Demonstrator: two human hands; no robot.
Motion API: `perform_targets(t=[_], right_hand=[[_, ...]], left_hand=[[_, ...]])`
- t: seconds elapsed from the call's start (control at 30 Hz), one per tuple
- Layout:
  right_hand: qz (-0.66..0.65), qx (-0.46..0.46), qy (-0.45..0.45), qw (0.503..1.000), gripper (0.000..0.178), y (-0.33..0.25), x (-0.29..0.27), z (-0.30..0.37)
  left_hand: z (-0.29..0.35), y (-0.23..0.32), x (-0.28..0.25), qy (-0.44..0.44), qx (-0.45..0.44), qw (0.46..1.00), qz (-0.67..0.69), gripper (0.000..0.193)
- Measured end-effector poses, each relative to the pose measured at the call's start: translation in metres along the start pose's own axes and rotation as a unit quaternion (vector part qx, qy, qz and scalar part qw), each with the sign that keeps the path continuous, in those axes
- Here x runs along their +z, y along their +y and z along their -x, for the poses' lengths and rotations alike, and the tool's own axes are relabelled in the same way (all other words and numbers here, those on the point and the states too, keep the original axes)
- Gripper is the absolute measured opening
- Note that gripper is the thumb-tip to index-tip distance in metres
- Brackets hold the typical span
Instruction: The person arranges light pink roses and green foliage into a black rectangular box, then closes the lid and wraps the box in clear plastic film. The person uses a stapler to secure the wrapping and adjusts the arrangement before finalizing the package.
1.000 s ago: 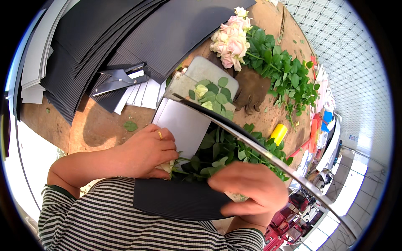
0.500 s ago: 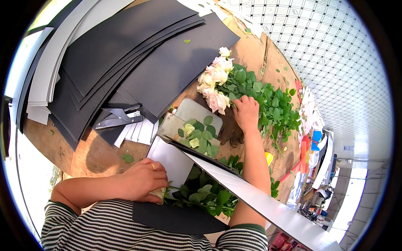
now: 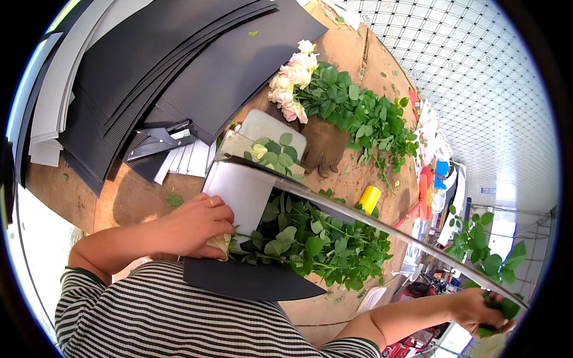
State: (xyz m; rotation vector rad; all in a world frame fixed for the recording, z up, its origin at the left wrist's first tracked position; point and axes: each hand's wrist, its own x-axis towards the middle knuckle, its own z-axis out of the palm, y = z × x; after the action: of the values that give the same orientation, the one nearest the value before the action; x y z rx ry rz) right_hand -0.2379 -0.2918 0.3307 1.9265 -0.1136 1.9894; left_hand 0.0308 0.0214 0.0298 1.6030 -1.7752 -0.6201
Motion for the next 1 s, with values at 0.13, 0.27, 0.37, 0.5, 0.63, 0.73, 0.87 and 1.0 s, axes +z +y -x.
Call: perform_targets(t=[0.13,0.27,0.37,0.5,0.63,0.73,0.87,1.0], right_hand=[[-0.112,-0.040,-0.348,0.930,0.016,-0.103,0.002,0.058],[-0.268,0.045,-0.669,0.691,0.033,-0.170,0.052,0.153],[-0.233,0.032,-0.737,0.634,0.052,-0.183,0.055,0.204],[-0.259,-0.032,-0.711,0.653,0.045,-0.195,0.062,0.228],[-0.344,0.007,-0.641,0.686,0.031,-0.203,0.071,0.237],[-0.362,0.128,-0.674,0.631,0.026,-0.211,0.061,0.256],[-0.364,0.130,-0.667,0.637,0.024,-0.219,0.059,0.266],[-0.391,0.120,-0.657,0.633,0.023,-0.221,0.055,0.268]], left_hand=[[0.002,0.000,0.003,-0.007,-0.003,1.000,0.006,0.041],[0.006,0.001,0.000,0.000,-0.035,0.999,-0.008,0.045],[0.011,0.004,-0.002,-0.032,-0.050,0.998,-0.015,0.048],[0.013,0.009,-0.009,-0.115,-0.139,0.983,0.022,0.049],[0.015,0.010,-0.011,-0.104,-0.143,0.984,0.004,0.047],[0.017,0.008,-0.011,-0.097,-0.135,0.986,0.015,0.046],[0.023,0.004,-0.009,-0.080,-0.125,0.988,0.043,0.047],[0.028,-0.001,-0.009,-0.061,-0.119,0.986,0.095,0.047]])
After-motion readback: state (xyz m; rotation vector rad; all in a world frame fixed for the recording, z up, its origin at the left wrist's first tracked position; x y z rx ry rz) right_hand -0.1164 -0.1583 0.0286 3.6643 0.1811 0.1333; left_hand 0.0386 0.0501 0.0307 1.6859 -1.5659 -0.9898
